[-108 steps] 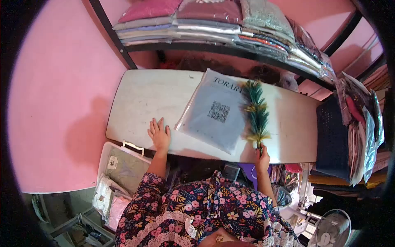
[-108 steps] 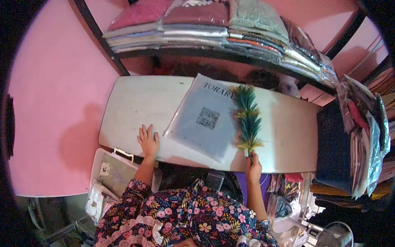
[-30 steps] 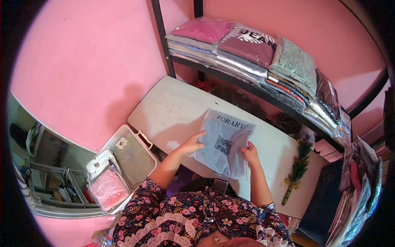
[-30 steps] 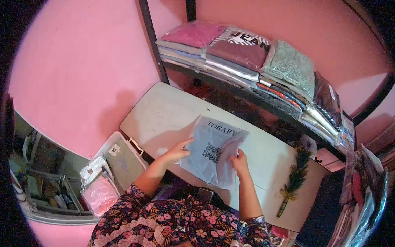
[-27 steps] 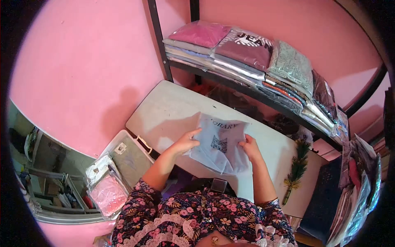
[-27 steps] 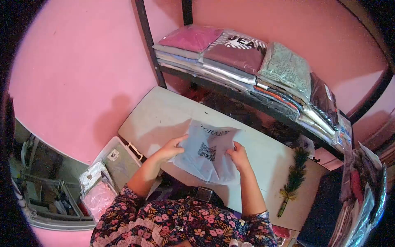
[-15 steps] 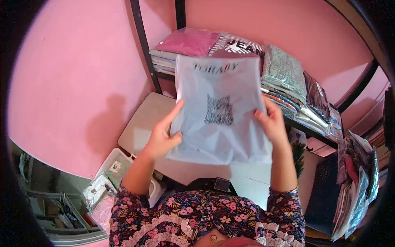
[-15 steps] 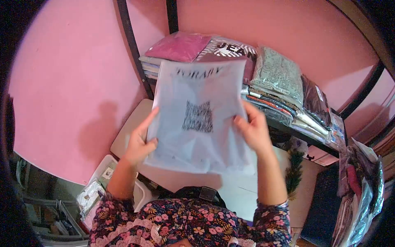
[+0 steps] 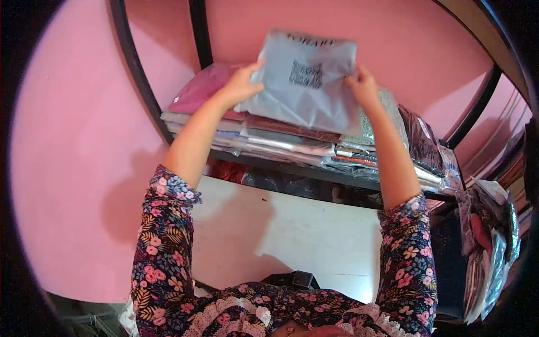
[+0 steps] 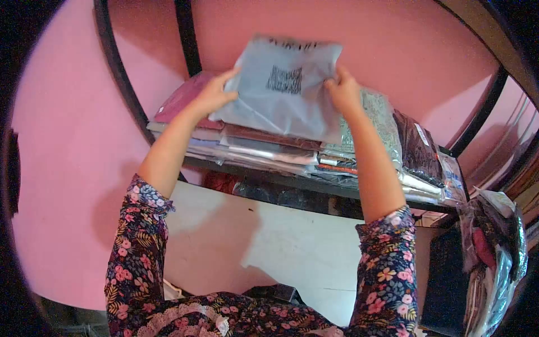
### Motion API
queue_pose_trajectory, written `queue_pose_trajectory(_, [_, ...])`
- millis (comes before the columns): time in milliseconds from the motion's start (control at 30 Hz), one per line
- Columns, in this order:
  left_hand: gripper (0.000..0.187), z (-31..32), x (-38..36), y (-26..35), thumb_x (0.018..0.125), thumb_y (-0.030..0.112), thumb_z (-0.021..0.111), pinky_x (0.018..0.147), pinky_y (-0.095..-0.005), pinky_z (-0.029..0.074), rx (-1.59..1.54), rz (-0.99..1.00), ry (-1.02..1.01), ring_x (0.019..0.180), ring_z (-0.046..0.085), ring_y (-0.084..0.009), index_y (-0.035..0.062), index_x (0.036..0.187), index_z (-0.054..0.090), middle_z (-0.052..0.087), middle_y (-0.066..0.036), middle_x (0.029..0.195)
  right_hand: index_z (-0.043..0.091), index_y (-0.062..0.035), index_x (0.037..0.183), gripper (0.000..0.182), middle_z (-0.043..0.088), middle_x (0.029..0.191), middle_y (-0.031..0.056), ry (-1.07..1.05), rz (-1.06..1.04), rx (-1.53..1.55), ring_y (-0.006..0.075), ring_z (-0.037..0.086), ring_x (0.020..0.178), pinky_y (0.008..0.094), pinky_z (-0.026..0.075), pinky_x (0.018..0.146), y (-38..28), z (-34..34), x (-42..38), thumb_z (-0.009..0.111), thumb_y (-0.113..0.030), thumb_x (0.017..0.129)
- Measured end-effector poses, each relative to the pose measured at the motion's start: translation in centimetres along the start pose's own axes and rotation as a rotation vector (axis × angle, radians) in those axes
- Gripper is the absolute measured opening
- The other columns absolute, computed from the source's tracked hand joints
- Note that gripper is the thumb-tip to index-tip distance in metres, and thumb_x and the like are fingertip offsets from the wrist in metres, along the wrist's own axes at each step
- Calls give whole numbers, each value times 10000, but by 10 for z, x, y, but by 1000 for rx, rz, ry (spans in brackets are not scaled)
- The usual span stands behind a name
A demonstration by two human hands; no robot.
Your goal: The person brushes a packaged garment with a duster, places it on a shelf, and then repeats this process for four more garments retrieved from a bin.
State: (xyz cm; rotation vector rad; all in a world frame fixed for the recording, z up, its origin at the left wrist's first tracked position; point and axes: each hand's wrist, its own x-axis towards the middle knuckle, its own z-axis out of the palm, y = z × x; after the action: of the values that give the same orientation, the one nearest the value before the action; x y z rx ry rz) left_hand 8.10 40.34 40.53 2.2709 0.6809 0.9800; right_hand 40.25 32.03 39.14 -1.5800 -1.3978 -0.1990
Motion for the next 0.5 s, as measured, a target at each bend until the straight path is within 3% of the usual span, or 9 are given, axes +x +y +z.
queue_pose_trajectory(33, [641, 13, 9, -38, 738, 68, 593, 1008, -301, 345, 201, 2, -41, 1209, 462, -245, 16, 1345, 390, 479, -187, 1312, 526, -14, 1210, 485, 632, 1004, 221, 5, 6, -1, 319, 623, 917, 394, 480, 803, 13, 11, -6, 609, -138, 749])
queue_pose_trajectory(67, [582, 22, 13, -76, 783, 162, 603, 997, -356, 371, 421, 2, -156, 1188, 475, -334, 9, 1314, 421, 471, -251, 1280, 488, -38, 1251, 527, 625, 1005, 230, -121, 56, -204, 357, 608, 928, 426, 473, 814, 19, 23, -19, 611, -165, 754])
queue_pose_trajectory(100, [534, 36, 9, -99, 805, 200, 611, 971, -371, 393, 414, -19, -124, 1146, 497, -360, 18, 1284, 459, 512, -252, 1225, 451, -63, 1291, 571, 618, 1006, 239, -249, 106, -407, 395, 593, 940, 458, 467, 825, 22, 31, -27, 613, -191, 759])
queue_pose_trajectory(233, [438, 36, 1, -81, 826, 174, 617, 960, -361, 400, 422, -46, -25, 1119, 524, -336, 24, 1226, 524, 543, -210, 1206, 387, -108, 1339, 605, 627, 982, 233, -313, 151, -378, 387, 595, 936, 457, 476, 813, 10, 26, -33, 596, -214, 782])
queue_pose_trajectory(300, [424, 35, -7, -75, 820, 179, 626, 952, -366, 407, 419, -74, 9, 1108, 529, -343, 29, 1208, 542, 549, -203, 1200, 406, -147, 1333, 590, 630, 985, 225, -287, 65, -328, 385, 599, 929, 460, 476, 811, 9, 25, -37, 608, -240, 786])
queue_pose_trajectory(433, [395, 31, -4, -67, 804, 167, 639, 936, -374, 418, 489, -43, 43, 1091, 535, -349, 21, 1165, 575, 555, -193, 1192, 439, -135, 1294, 572, 617, 974, 238, -281, -2, -349, 400, 596, 900, 458, 475, 783, 4, 25, -39, 642, -224, 766])
queue_pose_trajectory(500, [379, 31, -3, -69, 795, 173, 640, 904, -387, 438, 530, -15, 88, 1047, 555, -334, 26, 1141, 591, 579, -159, 1158, 485, -131, 1255, 523, 600, 1044, 202, -201, 3, -540, 392, 579, 945, 459, 472, 796, -9, 19, -47, 650, -198, 763])
